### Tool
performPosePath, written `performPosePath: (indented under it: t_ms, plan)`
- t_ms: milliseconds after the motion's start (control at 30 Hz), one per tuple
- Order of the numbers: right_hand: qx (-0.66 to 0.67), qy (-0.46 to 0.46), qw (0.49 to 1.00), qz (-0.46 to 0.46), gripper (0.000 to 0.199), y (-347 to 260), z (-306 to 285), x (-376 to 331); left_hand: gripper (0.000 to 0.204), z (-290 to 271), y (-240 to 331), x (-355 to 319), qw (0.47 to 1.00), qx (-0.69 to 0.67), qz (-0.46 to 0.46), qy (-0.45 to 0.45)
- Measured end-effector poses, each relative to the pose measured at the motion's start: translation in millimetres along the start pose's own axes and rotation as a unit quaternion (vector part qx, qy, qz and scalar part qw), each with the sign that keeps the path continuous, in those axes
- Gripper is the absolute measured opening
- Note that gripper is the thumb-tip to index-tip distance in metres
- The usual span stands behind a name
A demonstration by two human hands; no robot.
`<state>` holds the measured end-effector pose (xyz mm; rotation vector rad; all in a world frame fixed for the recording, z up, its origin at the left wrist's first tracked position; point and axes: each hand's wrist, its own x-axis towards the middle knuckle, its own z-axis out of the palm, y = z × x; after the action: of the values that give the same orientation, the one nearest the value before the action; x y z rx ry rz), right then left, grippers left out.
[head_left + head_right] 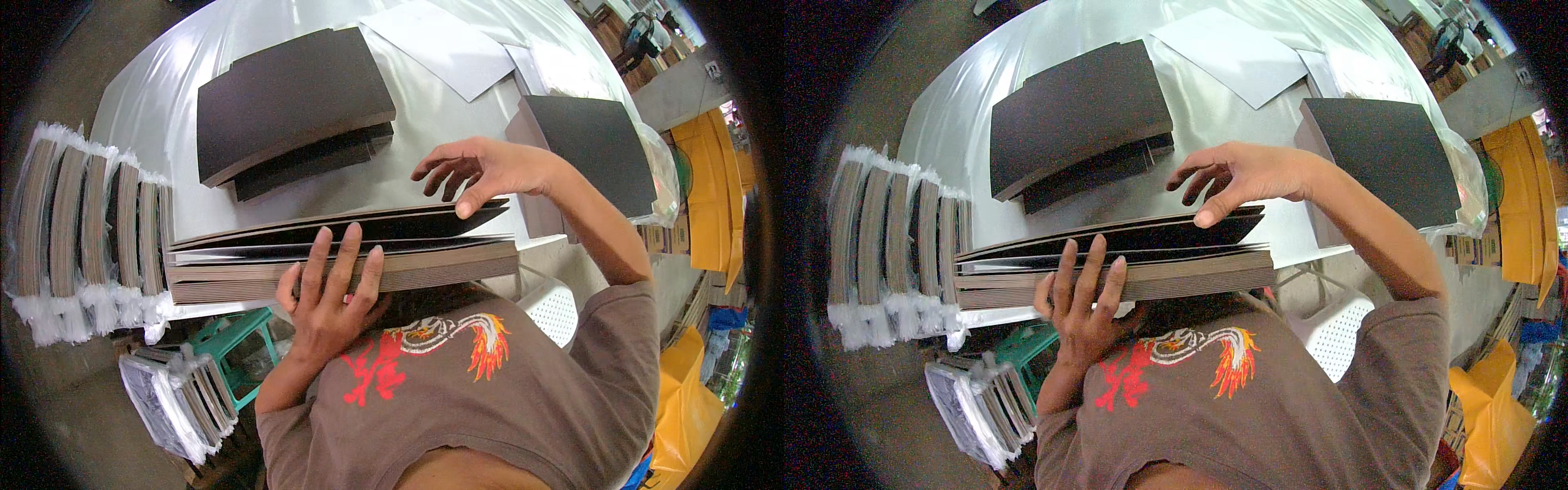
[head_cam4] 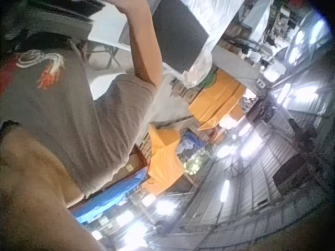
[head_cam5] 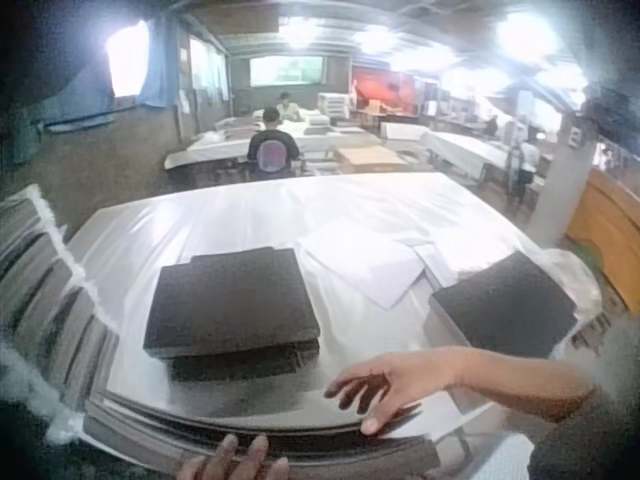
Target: The person organizes and stacks large black paper boards on a white-covered table, lifting them one by one from a large pile to create smaller stacks.
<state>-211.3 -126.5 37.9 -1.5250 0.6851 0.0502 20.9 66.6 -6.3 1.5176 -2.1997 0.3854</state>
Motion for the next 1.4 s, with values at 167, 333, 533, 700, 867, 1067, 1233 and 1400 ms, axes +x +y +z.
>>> performPosePath:
  t_ms: [167,333,533,700,867,1067,1233,1400]
  plan:
    - [0.008,-0.031,0.999,0.013,0.080,-2.2,0.8,-0.7,0.046,-2.5,0.9,7.1,1.000,0.006,-0.023,0.001]
    - [0.013,-0.047,0.999,0.008,0.079,-0.1,8.9,-2.4,0.051,2.2,2.5,10.6,1.000,0.006,-0.019,0.007]
    - [0.023,-0.018,0.999,0.022,0.076,-1.5,7.3,-5.3,0.046,-0.5,-0.4,5.0,0.999,0.043,0.013,0.010]
    - [0.015,-0.005,1.000,0.011,0.072,-0.1,7.6,-5.2,0.043,-2.3,2.0,7.0,0.999,0.037,0.005,0.010]
    - [0.009,-0.037,0.999,0.032,0.072,-9.3,11.1,-7.0,0.038,-3.3,3.2,9.4,0.999,0.034,-0.003,0.015]
    - [0.018,-0.005,0.999,0.039,0.071,-6.8,6.8,-7.6,0.031,-2.8,-0.2,6.9,0.998,0.062,0.022,0.019]
    - [0.017,-0.008,0.999,0.031,0.065,-4.9,3.9,-4.6,0.030,-4.6,0.0,6.0,0.997,0.068,0.023,0.016]
    - [-0.050,0.024,0.995,-0.082,0.040,-10.2,3.7,-3.4,0.030,-5.8,0.2,4.2,0.996,0.076,0.027,0.022]
